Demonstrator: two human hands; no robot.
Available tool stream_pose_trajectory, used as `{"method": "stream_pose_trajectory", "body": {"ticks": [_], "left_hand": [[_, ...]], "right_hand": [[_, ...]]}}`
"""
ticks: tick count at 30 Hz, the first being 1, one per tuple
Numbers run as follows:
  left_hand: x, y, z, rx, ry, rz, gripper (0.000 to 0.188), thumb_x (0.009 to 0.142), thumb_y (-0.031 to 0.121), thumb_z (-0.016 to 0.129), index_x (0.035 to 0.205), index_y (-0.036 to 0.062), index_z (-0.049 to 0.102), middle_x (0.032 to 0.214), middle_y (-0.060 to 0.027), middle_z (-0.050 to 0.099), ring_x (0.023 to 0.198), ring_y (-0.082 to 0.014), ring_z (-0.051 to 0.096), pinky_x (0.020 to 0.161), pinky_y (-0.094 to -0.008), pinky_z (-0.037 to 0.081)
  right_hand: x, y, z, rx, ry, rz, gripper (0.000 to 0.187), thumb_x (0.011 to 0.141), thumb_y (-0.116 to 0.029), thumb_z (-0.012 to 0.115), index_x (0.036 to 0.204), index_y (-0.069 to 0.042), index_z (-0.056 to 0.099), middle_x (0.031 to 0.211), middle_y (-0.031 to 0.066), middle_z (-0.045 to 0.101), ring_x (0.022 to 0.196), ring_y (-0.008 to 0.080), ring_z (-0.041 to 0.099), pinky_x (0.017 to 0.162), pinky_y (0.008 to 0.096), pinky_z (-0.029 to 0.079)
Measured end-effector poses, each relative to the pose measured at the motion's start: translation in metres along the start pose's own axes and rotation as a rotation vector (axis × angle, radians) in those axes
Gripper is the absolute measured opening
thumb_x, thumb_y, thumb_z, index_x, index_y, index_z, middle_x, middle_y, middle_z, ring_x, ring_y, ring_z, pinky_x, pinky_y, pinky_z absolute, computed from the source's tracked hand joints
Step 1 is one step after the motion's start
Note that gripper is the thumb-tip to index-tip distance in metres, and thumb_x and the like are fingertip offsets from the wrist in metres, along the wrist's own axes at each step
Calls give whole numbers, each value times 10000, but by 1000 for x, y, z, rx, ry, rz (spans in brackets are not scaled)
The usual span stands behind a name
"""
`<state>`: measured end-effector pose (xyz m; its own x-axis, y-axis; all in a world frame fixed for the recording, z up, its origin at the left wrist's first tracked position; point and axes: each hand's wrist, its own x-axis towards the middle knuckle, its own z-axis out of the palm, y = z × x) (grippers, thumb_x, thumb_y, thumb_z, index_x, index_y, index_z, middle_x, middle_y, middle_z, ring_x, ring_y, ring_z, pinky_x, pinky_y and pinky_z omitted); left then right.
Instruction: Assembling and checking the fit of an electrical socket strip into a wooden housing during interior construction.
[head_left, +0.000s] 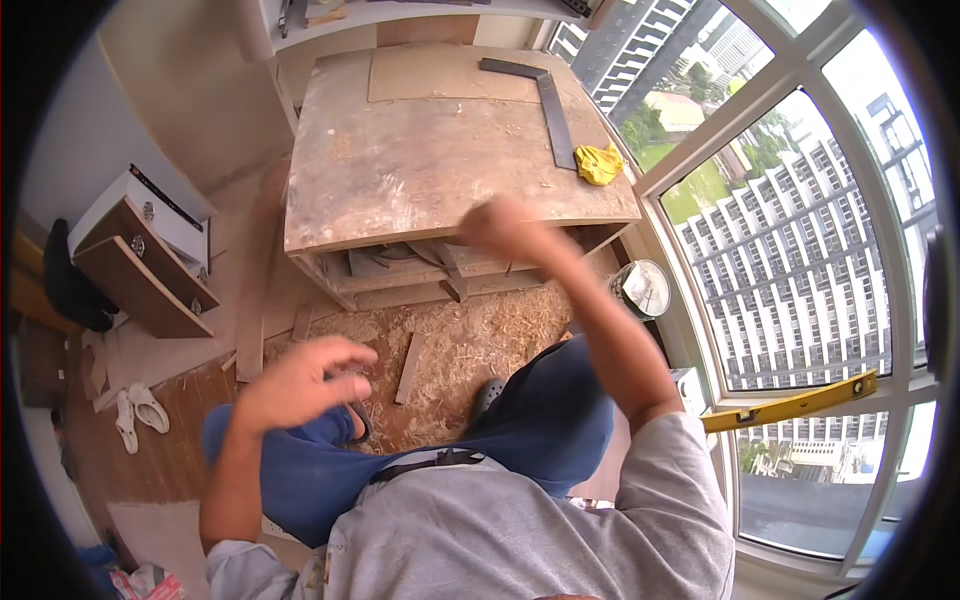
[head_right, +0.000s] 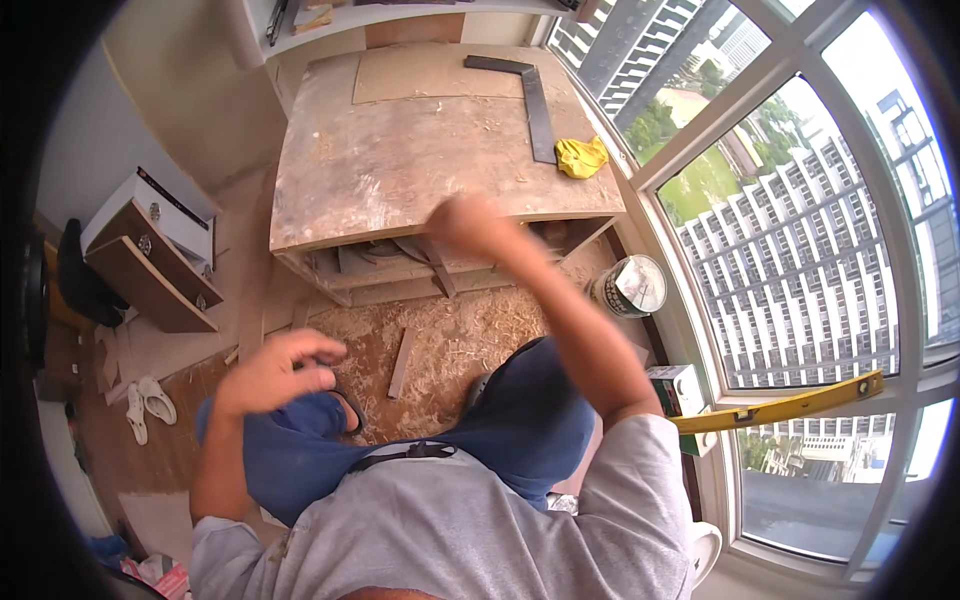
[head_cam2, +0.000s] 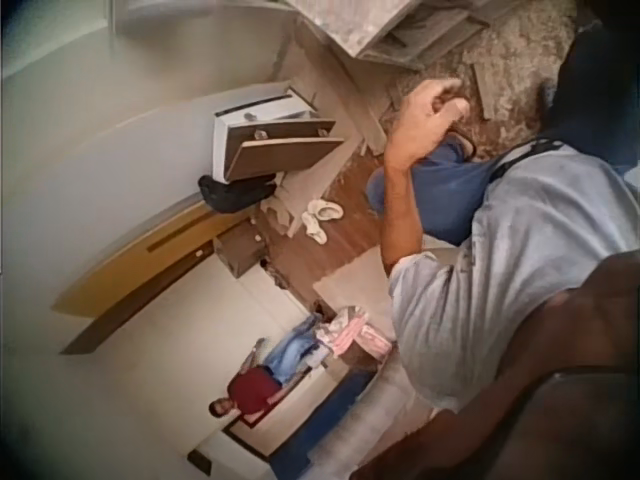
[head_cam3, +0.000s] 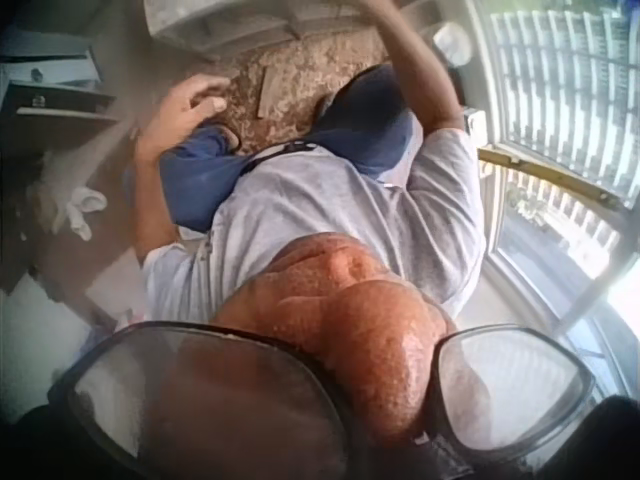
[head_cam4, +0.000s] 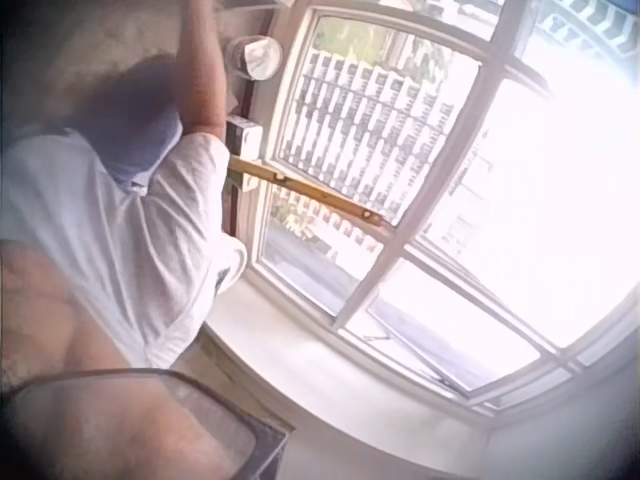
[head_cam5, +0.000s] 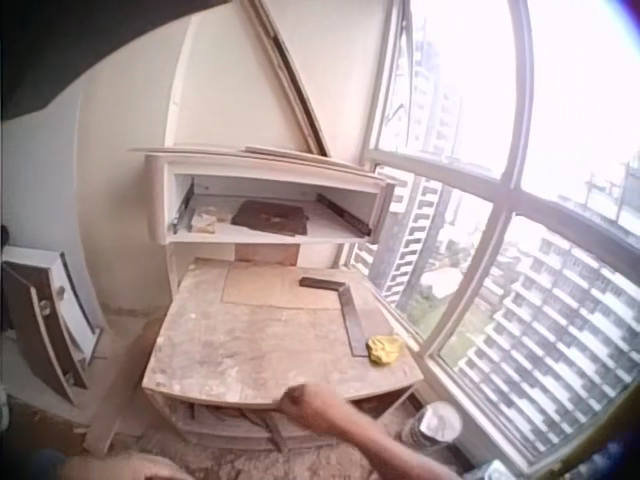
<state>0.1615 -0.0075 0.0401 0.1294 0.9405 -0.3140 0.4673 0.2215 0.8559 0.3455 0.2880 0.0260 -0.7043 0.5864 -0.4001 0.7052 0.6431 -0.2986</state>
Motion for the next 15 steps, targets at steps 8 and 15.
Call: {"method": "stream_pose_trajectory", "body": {"ticks": [8, 15], "left_hand": [[61, 38, -18, -179, 238, 47, 334, 965, 186, 672, 1232, -8, 622, 1091, -33, 627, 984, -81, 577, 871, -256, 494], [117, 62, -4, -167, 223, 123, 400, 969, 182, 660, 1297, -31, 575, 1141, -67, 639, 1021, -119, 589, 926, -286, 490]], "right_hand": [[72, 150, -102, -98, 623, 562, 598, 945, -574, 546, 1137, -36, 725, 1209, 199, 693, 1145, 327, 659, 963, 457, 499], [104, 142, -100, 302, 744, 583, 492, 805, -270, 622, 1196, 23, 683, 1221, 218, 680, 1123, 314, 669, 890, 443, 520]]}}
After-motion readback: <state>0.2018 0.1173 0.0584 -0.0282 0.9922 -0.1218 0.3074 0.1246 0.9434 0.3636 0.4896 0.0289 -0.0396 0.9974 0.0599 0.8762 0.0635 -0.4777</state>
